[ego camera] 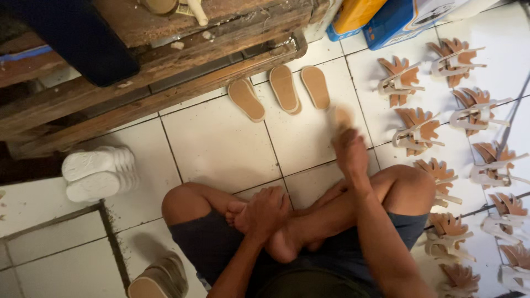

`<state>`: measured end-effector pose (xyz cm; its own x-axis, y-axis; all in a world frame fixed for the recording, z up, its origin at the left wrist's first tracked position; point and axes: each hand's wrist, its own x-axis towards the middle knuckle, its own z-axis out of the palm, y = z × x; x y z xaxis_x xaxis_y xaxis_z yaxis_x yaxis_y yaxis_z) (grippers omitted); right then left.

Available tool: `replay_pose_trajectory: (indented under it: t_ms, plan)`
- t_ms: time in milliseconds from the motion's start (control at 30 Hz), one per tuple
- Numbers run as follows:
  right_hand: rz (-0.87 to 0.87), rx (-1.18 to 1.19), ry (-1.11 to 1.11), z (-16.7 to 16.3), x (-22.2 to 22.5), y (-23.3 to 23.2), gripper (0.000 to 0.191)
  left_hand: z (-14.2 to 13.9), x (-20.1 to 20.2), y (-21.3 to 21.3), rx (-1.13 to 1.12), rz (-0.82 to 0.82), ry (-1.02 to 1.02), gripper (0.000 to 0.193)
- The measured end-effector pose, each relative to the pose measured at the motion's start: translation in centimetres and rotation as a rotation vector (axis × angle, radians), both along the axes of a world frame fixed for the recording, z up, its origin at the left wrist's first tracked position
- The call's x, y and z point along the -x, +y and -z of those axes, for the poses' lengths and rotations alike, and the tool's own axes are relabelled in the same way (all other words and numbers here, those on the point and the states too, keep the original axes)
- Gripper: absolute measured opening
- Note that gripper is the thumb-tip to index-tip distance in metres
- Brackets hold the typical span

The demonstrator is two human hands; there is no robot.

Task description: The person sits on the floor of a slipper workshop, trims the edge of a foam insole with a blade, stacks the trimmed insoles, and pairs them. They then pour liquid glue from a can into a bowl and brush the glue onto the insole surfaces with a toothbrush, stacking the coated insoles.

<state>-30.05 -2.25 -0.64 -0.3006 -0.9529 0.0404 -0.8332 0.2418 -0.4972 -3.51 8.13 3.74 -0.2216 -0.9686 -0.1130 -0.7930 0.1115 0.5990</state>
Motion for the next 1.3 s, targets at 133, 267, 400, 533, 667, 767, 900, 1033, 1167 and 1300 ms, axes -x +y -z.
replay_pose_trajectory:
  t_ms: [133,267,400,533,667,767,900,1033,1167,1300]
  plan:
    - [-0.045,-0.096,0.181,-1.2,-0.7,-0.8,0.073,0.0,0.1,0.1,0.082,-0.029,0.026,0.024]
    - [-0.26,0.03,-0.013,-1.6,-4.5,-5.8,0.066,0.0,0.1,0.0,0.077,0.011,0.017,0.026]
    - [-0.327,0.096,-0.025,-0.5,-9.8,-10.8,0.073,-0.1,-0.1,-0.1,0.082,-0.004,0.013,0.026]
    - [-0.374,0.152,0.127,-0.5,-11.1,-13.6,0.063,-0.2,-0.4,-0.2,0.07,0.006,-0.002,0.027]
    - [-0.205,-0.109,-0.375,-0.7,-9.7,-13.8,0.029,-0.1,-0.5,-0.3,0.091,0.012,-0.005,0.024]
    - [-0.108,-0.045,-0.449,-1.1,-8.6,-12.7,0.049,0.0,-0.3,-0.2,0.122,-0.011,0.008,0.022]
    - [-0.034,-0.057,-0.58,-0.8,-7.8,-11.4,0.05,0.1,-0.2,0.0,0.113,-0.014,0.011,0.023]
    - [-0.052,-0.017,-0.647,-0.1,-7.1,-10.7,0.045,0.1,-0.3,0.1,0.169,-0.009,0.026,0.023]
    - [-0.137,0.113,-0.604,-0.3,-6.6,-7.7,0.048,0.1,-0.3,0.1,0.144,-0.01,0.022,0.022]
    - [-0.159,0.132,-0.332,-1.1,-6.4,-1.2,0.053,0.1,-0.2,0.0,0.172,-0.029,0.047,0.021]
